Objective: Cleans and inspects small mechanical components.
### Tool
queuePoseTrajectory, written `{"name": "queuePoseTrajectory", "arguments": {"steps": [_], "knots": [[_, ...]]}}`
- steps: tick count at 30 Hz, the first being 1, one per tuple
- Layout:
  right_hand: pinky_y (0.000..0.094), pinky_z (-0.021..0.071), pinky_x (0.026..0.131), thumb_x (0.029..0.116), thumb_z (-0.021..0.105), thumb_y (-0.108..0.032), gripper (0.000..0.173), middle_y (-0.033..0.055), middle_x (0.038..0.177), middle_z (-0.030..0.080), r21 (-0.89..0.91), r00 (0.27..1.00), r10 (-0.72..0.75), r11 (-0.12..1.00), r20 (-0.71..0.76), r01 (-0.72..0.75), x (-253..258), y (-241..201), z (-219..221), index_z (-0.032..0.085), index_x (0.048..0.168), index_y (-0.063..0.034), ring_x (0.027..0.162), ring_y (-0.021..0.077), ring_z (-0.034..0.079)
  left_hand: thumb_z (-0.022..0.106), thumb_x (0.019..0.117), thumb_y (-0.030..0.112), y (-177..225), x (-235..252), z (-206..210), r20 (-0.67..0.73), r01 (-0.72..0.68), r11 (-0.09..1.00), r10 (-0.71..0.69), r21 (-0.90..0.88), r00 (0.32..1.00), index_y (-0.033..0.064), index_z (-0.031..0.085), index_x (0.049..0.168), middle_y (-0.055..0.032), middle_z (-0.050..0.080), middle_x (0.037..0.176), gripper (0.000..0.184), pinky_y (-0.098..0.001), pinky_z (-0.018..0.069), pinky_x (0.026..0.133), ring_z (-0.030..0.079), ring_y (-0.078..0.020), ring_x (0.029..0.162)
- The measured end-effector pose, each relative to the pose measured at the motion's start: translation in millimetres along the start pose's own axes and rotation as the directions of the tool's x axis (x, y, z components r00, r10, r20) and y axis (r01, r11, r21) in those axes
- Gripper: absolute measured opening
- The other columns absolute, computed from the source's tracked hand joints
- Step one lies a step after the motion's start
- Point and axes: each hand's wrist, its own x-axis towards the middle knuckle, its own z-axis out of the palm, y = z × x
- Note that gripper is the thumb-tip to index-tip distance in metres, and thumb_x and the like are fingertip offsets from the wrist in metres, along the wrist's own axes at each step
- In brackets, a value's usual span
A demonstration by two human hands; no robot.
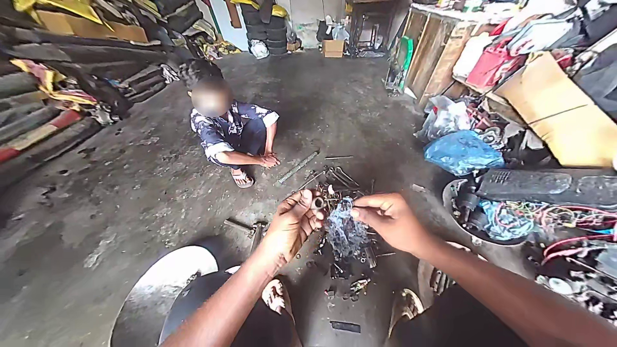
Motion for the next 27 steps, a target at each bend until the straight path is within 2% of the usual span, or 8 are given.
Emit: {"name": "queuePoseTrajectory", "arguments": {"steps": [2, 8, 11, 16, 21, 23, 26, 27], "knots": [[0.0211, 0.0601, 0.073, 0.0983, 0.068, -0.016, 0.016, -0.0002, 0.089, 0.076, -0.049, 0.999, -0.041, 0.998, -0.013, 0.04, 0.3, -5.2, 3.7, 0.079, 0.101, -0.0047, 0.078, 0.0021, 0.07, 0.045, 0.1095, 0.019, -4.3, 1.7, -4.2, 0.063, -0.013, 1.0, 0.013, 0.008, 0.998, 0.0031, 0.064, 0.112, -0.0096, 0.067, 0.096, 0.026, -0.0252, 0.0552, 0.065, 0.063, -0.0114, 0.072], [0.0204, 0.0585, 0.073, 0.0996, 0.064, -0.021, 0.02, -0.0011, 0.086, 0.075, -0.29, 0.985, -0.17, 0.945, -0.032, 0.154, 1.2, -10.9, 10.6, 0.08, 0.097, -0.0085, 0.078, 0.0001, 0.068, 0.048, 0.1084, 0.016, -10.2, 1.0, 0.0, 0.115, -0.032, 0.998, 0.026, 0.052, 0.993, 0.0018, 0.066, 0.113, -0.0093, 0.069, 0.092, 0.024, -0.0267, 0.0593, 0.068, 0.067, -0.0115, 0.071], [0.0271, 0.0587, 0.072, 0.1003, 0.061, -0.025, 0.024, -0.0012, 0.085, 0.074, -0.432, 0.979, -0.204, 0.884, -0.017, 0.177, 0.0, -9.5, 12.4, 0.08, 0.097, -0.0119, 0.078, 0.0049, 0.069, 0.051, 0.1068, 0.012, -11.0, -1.4, 3.8, 0.077, -0.065, 0.99, 0.055, 0.127, 0.996, -0.0003, 0.065, 0.112, -0.0102, 0.07, 0.091, 0.02, -0.0292, 0.0613, 0.07, 0.069, -0.0135, 0.072], [0.0377, 0.0578, 0.063, 0.1019, 0.056, -0.027, 0.026, 0.0038, 0.081, 0.07, -0.631, 0.97, -0.242, 0.748, 0.033, 0.208, -8.8, -10.7, 22.8, 0.078, 0.098, -0.0123, 0.073, 0.0168, 0.068, 0.062, 0.1, 0.005, -17.2, -2.8, 11.4, 0.03, -0.174, 0.939, 0.173, 0.296, 0.985, -0.0042, 0.065, 0.107, -0.012, 0.072, 0.088, 0.012, -0.0334, 0.0634, 0.068, 0.071, -0.0175, 0.07], [0.0376, 0.0557, 0.057, 0.0995, 0.056, -0.019, 0.024, 0.0071, 0.078, 0.067, -0.701, 0.947, -0.315, 0.663, 0.056, 0.262, -10.3, -12.6, 29.0, 0.077, 0.096, -0.0082, 0.068, 0.0211, 0.067, 0.067, 0.0974, 0.004, -24.9, -3.3, 18.4, 0.039, -0.247, 0.887, 0.252, 0.39, 0.967, -0.0056, 0.066, 0.107, -0.0128, 0.073, 0.084, 0.014, -0.0341, 0.0638, 0.067, 0.072, -0.0191, 0.069], [0.0378, 0.0563, 0.057, 0.0995, 0.055, -0.019, 0.025, 0.0078, 0.079, 0.067, -0.716, 0.956, -0.286, 0.653, 0.067, 0.246, -10.2, -15.4, 30.3, 0.077, 0.097, -0.0078, 0.068, 0.0214, 0.067, 0.064, 0.0993, 0.005, -24.3, -2.2, 18.5, 0.048, -0.236, 0.875, 0.238, 0.423, 0.97, -0.0056, 0.065, 0.112, -0.0129, 0.073, 0.085, 0.017, -0.0337, 0.0637, 0.066, 0.071, -0.0191, 0.068], [0.0393, 0.0583, 0.061, 0.0955, 0.054, -0.019, 0.024, 0.0075, 0.088, 0.07, -0.711, 0.983, -0.138, 0.679, 0.12, 0.183, -8.8, -23.2, 29.0, 0.076, 0.101, -0.0089, 0.073, 0.0208, 0.069, 0.06, 0.102, 0.007, -20.1, -1.3, 13.3, 0.115, -0.206, 0.857, 0.173, 0.472, 0.978, -0.0016, 0.058, 0.136, -0.0143, 0.071, 0.096, 0.035, -0.0346, 0.0639, 0.067, 0.071, -0.0204, 0.073], [0.0403, 0.0586, 0.063, 0.0934, 0.055, -0.018, 0.025, 0.0079, 0.091, 0.07, -0.698, 0.986, -0.093, 0.697, 0.137, 0.163, -8.0, -24.4, 27.4, 0.076, 0.104, -0.0085, 0.075, 0.021, 0.069, 0.062, 0.101, 0.007, -18.8, -1.6, 11.0, 0.16, -0.218, 0.841, 0.158, 0.496, 0.974, -0.0003, 0.059, 0.137, -0.0136, 0.071, 0.101, 0.037, -0.0345, 0.0636, 0.07, 0.071, -0.02, 0.076]]}}
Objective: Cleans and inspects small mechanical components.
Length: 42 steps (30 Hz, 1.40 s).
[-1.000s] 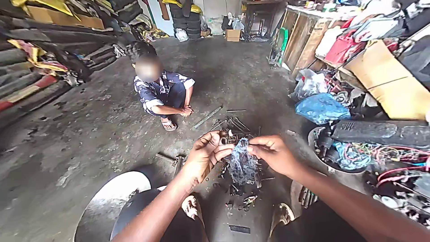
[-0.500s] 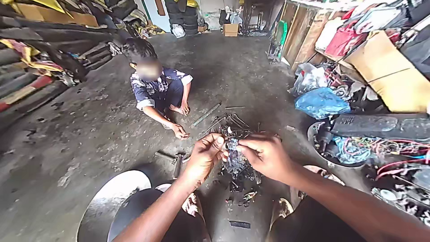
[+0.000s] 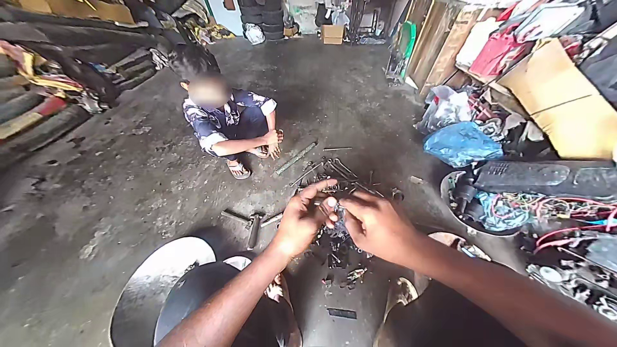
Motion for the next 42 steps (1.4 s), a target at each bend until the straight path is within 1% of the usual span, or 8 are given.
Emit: {"name": "queuePoseTrajectory", "arguments": {"steps": [2, 5, 9, 15, 24, 28, 35, 42], "knots": [[0.0412, 0.0603, 0.071, 0.0955, 0.055, -0.015, 0.026, 0.0085, 0.097, 0.071, 0.07, 0.998, 0.027, 0.997, 0.064, -0.031, 1.2, 3.6, -1.9, 0.076, 0.11, -0.0081, 0.082, 0.0212, 0.07, 0.071, 0.095, 0.006, -0.9, -1.9, -4.2, 0.066, -0.022, 0.996, 0.016, 0.088, 0.998, 0.0023, 0.066, 0.132, -0.0108, 0.072, 0.11, 0.038, -0.0347, 0.0644, 0.078, 0.072, -0.0186, 0.085], [0.0388, 0.0608, 0.081, 0.0992, 0.061, -0.018, 0.024, 0.0067, 0.1, 0.074, 0.157, 0.996, 0.05, 0.986, 0.079, -0.062, 3.2, 8.2, -3.0, 0.075, 0.117, -0.0098, 0.089, 0.0182, 0.071, 0.072, 0.0931, 0.003, -1.2, -1.8, -5.8, 0.024, -0.039, 0.98, 0.035, 0.197, 0.999, 0.0045, 0.069, 0.124, -0.0085, 0.075, 0.096, 0.031, -0.0346, 0.0649, 0.072, 0.073, -0.0175, 0.076], [0.035, 0.0607, 0.078, 0.0987, 0.063, -0.019, 0.017, 0.0055, 0.094, 0.072, 0.145, 1.0, 0.02, 0.989, 0.009, -0.021, 3.8, 10.7, -6.3, 0.075, 0.106, -0.0089, 0.086, 0.0163, 0.07, 0.069, 0.0952, 0.003, 2.1, 1.9, -11.4, 0.002, -0.049, 0.979, 0.05, 0.198, 0.999, 0.004, 0.067, 0.123, -0.0091, 0.074, 0.093, 0.028, -0.0343, 0.0646, 0.071, 0.073, -0.0186, 0.075], [0.0338, 0.0602, 0.079, 0.1031, 0.055, -0.026, 0.026, -0.0001, 0.096, 0.075, 0.179, 1.0, 0.028, 0.984, -0.003, -0.027, 0.1, 21.2, -13.2, 0.079, 0.108, -0.0147, 0.087, 0.0106, 0.071, 0.066, 0.0959, 0.0, 1.4, 0.5, -16.5, 0.019, -0.067, 0.994, 0.066, 0.091, 0.998, 0.0012, 0.066, 0.122, -0.0097, 0.072, 0.093, 0.026, -0.0326, 0.0628, 0.071, 0.07, -0.0174, 0.076], [0.0407, 0.0602, 0.078, 0.1052, 0.054, -0.027, 0.027, 0.001, 0.096, 0.074, 0.159, 0.991, 0.071, 0.983, 0.112, -0.089, 0.1, 17.9, -16.7, 0.077, 0.107, -0.0146, 0.087, 0.0145, 0.071, 0.072, 0.0931, 0.005, -1.7, 1.4, -12.5, 0.054, -0.148, 0.972, 0.141, 0.184, 0.989, 0.0052, 0.069, 0.119, -0.0093, 0.07, 0.109, 0.026, -0.0351, 0.0642, 0.072, 0.07, -0.0187, 0.08], [0.0391, 0.0598, 0.075, 0.1039, 0.055, -0.028, 0.026, 0.0002, 0.092, 0.073, 0.157, 0.992, 0.06, 0.985, 0.111, -0.078, -0.1, 15.9, -16.4, 0.077, 0.104, -0.0148, 0.083, 0.0133, 0.07, 0.074, 0.0919, 0.009, -3.6, 2.4, -14.2, 0.068, -0.17, 0.964, 0.159, 0.204, 0.985, 0.0059, 0.073, 0.11, -0.0074, 0.07, 0.103, 0.018, -0.0325, 0.0618, 0.065, 0.068, -0.0159, 0.076], [0.0242, 0.0528, 0.06, 0.0991, 0.062, -0.026, 0.017, -0.0075, 0.076, 0.068, 0.365, 0.978, 0.168, 0.909, 0.124, -0.202, 0.4, 19.6, -33.9, 0.077, 0.096, -0.0174, 0.065, -0.0001, 0.06, 0.052, 0.0984, 0.006, 7.0, 6.4, -37.5, -0.137, -0.041, 0.997, 0.031, -0.07, 0.99, 0.0078, 0.069, 0.108, -0.0055, 0.067, 0.085, 0.019, -0.0271, 0.056, 0.058, 0.061, -0.0105, 0.062], [0.0289, 0.0619, 0.068, 0.0882, 0.081, -0.017, 0.02, -0.0026, 0.092, 0.076, 0.685, 0.983, 0.181, 0.714, 0.025, -0.149, 1.7, 23.6, -16.5, 0.078, 0.108, -0.0126, 0.074, 0.0086, 0.07, 0.052, 0.1, 0.007, 6.0, -4.0, -14.4, 0.045, 0.1, 0.963, -0.092, -0.249, 0.995, 0.0066, 0.067, 0.112, -0.0044, 0.063, 0.08, 0.019, -0.0244, 0.0535, 0.059, 0.058, -0.0085, 0.061]]}}
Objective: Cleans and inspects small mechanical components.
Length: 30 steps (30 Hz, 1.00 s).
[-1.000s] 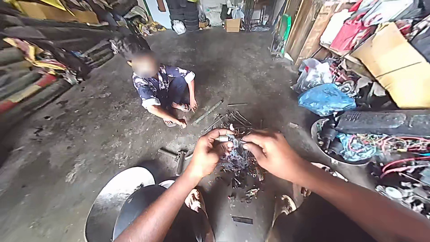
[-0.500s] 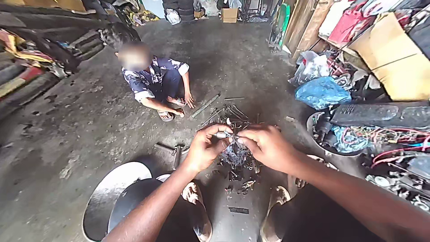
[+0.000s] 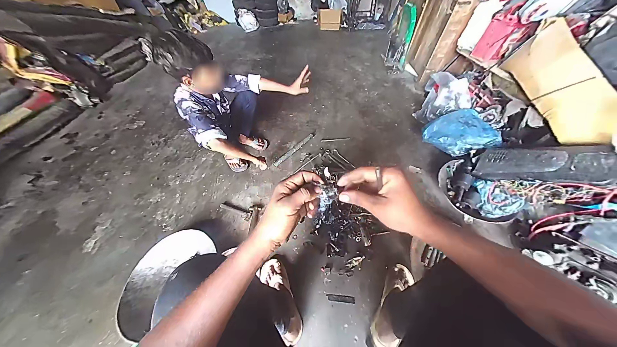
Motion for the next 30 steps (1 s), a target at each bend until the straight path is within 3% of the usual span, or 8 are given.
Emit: {"name": "queuePoseTrajectory", "arguments": {"steps": [10, 13, 15, 18, 20, 23, 25, 30], "knots": [[0.0258, 0.0611, 0.074, 0.0933, 0.073, -0.01, 0.009, 0.0005, 0.093, 0.074, -0.038, 0.986, -0.15, 0.988, -0.067, 0.148, -0.4, 3.3, 22.3, 0.076, 0.1, -0.0062, 0.081, 0.0067, 0.069, 0.048, 0.1078, 0.014, -5.6, 2.1, 19.9, 0.037, 0.042, 0.998, -0.04, -0.052, 0.999, 0.0015, 0.062, 0.118, -0.0078, 0.064, 0.088, 0.022, -0.0255, 0.0555, 0.066, 0.061, -0.0104, 0.068], [0.0242, 0.0587, 0.066, 0.0922, 0.074, -0.014, 0.008, -0.0035, 0.086, 0.073, -0.094, 0.995, -0.086, 0.992, -0.054, 0.081, 1.4, 1.8, 17.5, 0.077, 0.098, -0.0102, 0.073, 0.0037, 0.067, 0.041, 0.1102, 0.018, -5.6, 1.5, 18.6, 0.091, 0.043, 0.998, -0.038, -0.051, 0.995, 0.0033, 0.059, 0.123, -0.006, 0.063, 0.086, 0.027, -0.0272, 0.0562, 0.069, 0.061, -0.0107, 0.069], [0.024, 0.0566, 0.061, 0.0881, 0.077, -0.013, 0.006, -0.0039, 0.079, 0.072, -0.074, 0.998, -0.021, 0.997, -0.066, 0.016, 3.6, 1.7, 15.3, 0.076, 0.093, -0.0112, 0.066, 0.004, 0.064, 0.047, 0.1071, 0.015, -6.0, 1.1, 17.7, 0.109, 0.036, 0.999, -0.033, -0.024, 0.994, 0.0029, 0.059, 0.127, -0.0062, 0.063, 0.087, 0.026, -0.0277, 0.0561, 0.069, 0.061, -0.0111, 0.07], [0.0261, 0.06, 0.065, 0.0872, 0.081, -0.011, 0.008, -0.0013, 0.08, 0.073, 0.0, 0.998, 0.042, 0.999, -0.045, -0.042, 6.4, 2.2, 12.8, 0.075, 0.094, -0.01, 0.069, 0.0074, 0.068, 0.056, 0.1022, 0.008, -9.4, 3.0, 16.4, 0.09, -0.042, 0.996, 0.035, 0.076, 0.995, 0.0005, 0.06, 0.125, -0.0078, 0.064, 0.085, 0.024, -0.0284, 0.0548, 0.066, 0.06, -0.0122, 0.068], [0.0266, 0.0578, 0.065, 0.0943, 0.074, -0.021, 0.01, -0.0026, 0.08, 0.07, -0.032, 0.998, 0.057, 0.998, 0.015, -0.057, 5.4, 1.7, 10.3, 0.072, 0.099, -0.0124, 0.07, 0.0072, 0.066, 0.054, 0.1019, 0.008, -11.4, 3.0, 14.1, 0.064, -0.086, 0.989, 0.079, 0.116, 0.995, 0.0014, 0.061, 0.124, -0.0063, 0.063, 0.081, 0.024, -0.0275, 0.0548, 0.063, 0.06, -0.0113, 0.065], [0.0295, 0.0537, 0.067, 0.1056, 0.046, -0.046, 0.034, -0.0072, 0.082, 0.063, -0.23, 0.991, 0.091, 0.971, 0.098, -0.066, 2.4, -5.1, 4.5, 0.067, 0.112, -0.0204, 0.073, 0.0047, 0.061, 0.053, 0.1009, 0.008, -7.6, 2.6, 8.8, 0.04, -0.118, 0.985, 0.114, 0.128, 0.993, 0.0027, 0.061, 0.123, -0.0049, 0.062, 0.079, 0.024, -0.0275, 0.0547, 0.063, 0.059, -0.0108, 0.064], [0.0334, 0.0538, 0.068, 0.1078, 0.035, -0.049, 0.041, -0.007, 0.081, 0.061, -0.306, 0.989, 0.102, 0.95, 0.111, -0.064, 1.0, -7.3, 1.6, 0.066, 0.113, -0.0218, 0.074, 0.0065, 0.061, 0.052, 0.1008, 0.009, -5.4, 1.9, 6.4, 0.034, -0.118, 0.987, 0.114, 0.113, 0.993, 0.0032, 0.061, 0.124, -0.0042, 0.061, 0.078, 0.025, -0.0276, 0.0545, 0.063, 0.058, -0.0107, 0.063], [0.0374, 0.0533, 0.065, 0.107, 0.038, -0.05, 0.036, -0.0051, 0.083, 0.059, -0.464, 0.975, 0.159, 0.883, 0.158, -0.069, -0.2, -14.9, -1.9, 0.059, 0.115, -0.0215, 0.074, 0.0097, 0.061, 0.05, 0.1004, 0.007, -6.2, 2.2, 5.6, 0.037, -0.12, 0.99, 0.117, 0.08, 0.992, 0.0039, 0.061, 0.123, -0.0042, 0.061, 0.08, 0.026, -0.0276, 0.0545, 0.064, 0.058, -0.0101, 0.064]]}}
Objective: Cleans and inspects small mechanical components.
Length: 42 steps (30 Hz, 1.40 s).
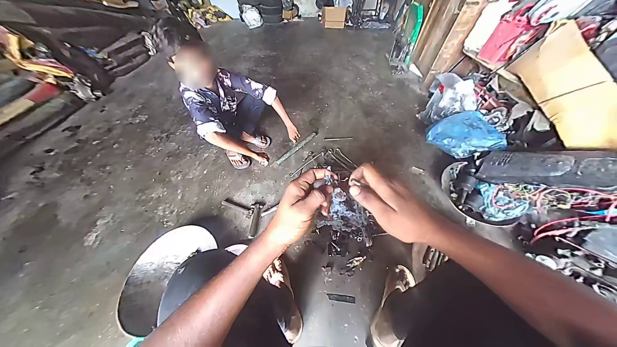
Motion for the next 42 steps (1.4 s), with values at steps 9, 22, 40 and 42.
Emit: {"name": "queuePoseTrajectory", "arguments": {"steps": [9, 22, 40, 42], "knots": [[0.0421, 0.0532, 0.066, 0.1049, 0.035, -0.063, 0.053, -0.0034, 0.079, 0.063, -0.137, 0.992, 0.04, 0.99, 0.119, -0.024, 2.2, 1.8, -1.5, 0.068, 0.112, -0.0216, 0.074, 0.013, 0.064, 0.051, 0.1007, 0.008, 0.0, -0.2, -0.5, -0.036, 0.023, 0.997, -0.02, 0.07, 0.999, 0.0033, 0.061, 0.123, -0.0064, 0.06, 0.078, 0.025, -0.0278, 0.0535, 0.06, 0.057, -0.0117, 0.061], [0.0347, 0.0445, 0.053, 0.1068, 0.04, -0.035, 0.037, -0.0045, 0.062, 0.051, -0.081, 0.996, -0.068, 0.994, 0.05, 0.072, 3.0, 5.1, 8.2, 0.063, 0.083, -0.0174, 0.057, 0.0099, 0.053, 0.063, 0.0977, 0.008, -0.1, 0.0, 0.2, 0.071, -0.079, 0.94, 0.059, 0.333, 0.996, 0.0045, 0.064, 0.126, -0.0094, 0.067, 0.101, 0.028, -0.0331, 0.0592, 0.069, 0.065, -0.0168, 0.076], [0.0287, 0.0559, 0.063, 0.0869, 0.072, -0.016, 0.023, -0.0039, 0.087, 0.065, 0.125, 0.997, 0.023, 0.992, 0.077, -0.032, 0.9, -3.1, 5.0, 0.066, 0.109, -0.0175, 0.07, 0.0054, 0.061, 0.082, 0.0852, 0.009, 16.9, -1.2, -10.1, 0.141, -0.169, 0.817, 0.108, 0.552, 0.984, 0.0073, 0.066, 0.122, -0.001, 0.075, 0.099, 0.04, -0.031, 0.0645, 0.074, 0.072, -0.0109, 0.082], [0.0283, 0.0583, 0.067, 0.0872, 0.078, -0.016, 0.025, -0.0019, 0.094, 0.066, 0.098, 0.999, 0.012, 0.995, 0.04, -0.015, -0.2, -3.8, 2.6, 0.063, 0.107, -0.0147, 0.072, 0.0065, 0.063, 0.086, 0.08, 0.004, 19.4, -2.3, -12.7, 0.091, -0.121, 0.871, 0.088, 0.476, 0.992, 0.0066, 0.065, 0.117, -0.0033, 0.074, 0.092, 0.042, -0.0316, 0.0642, 0.068, 0.072, -0.0142, 0.075]]}}
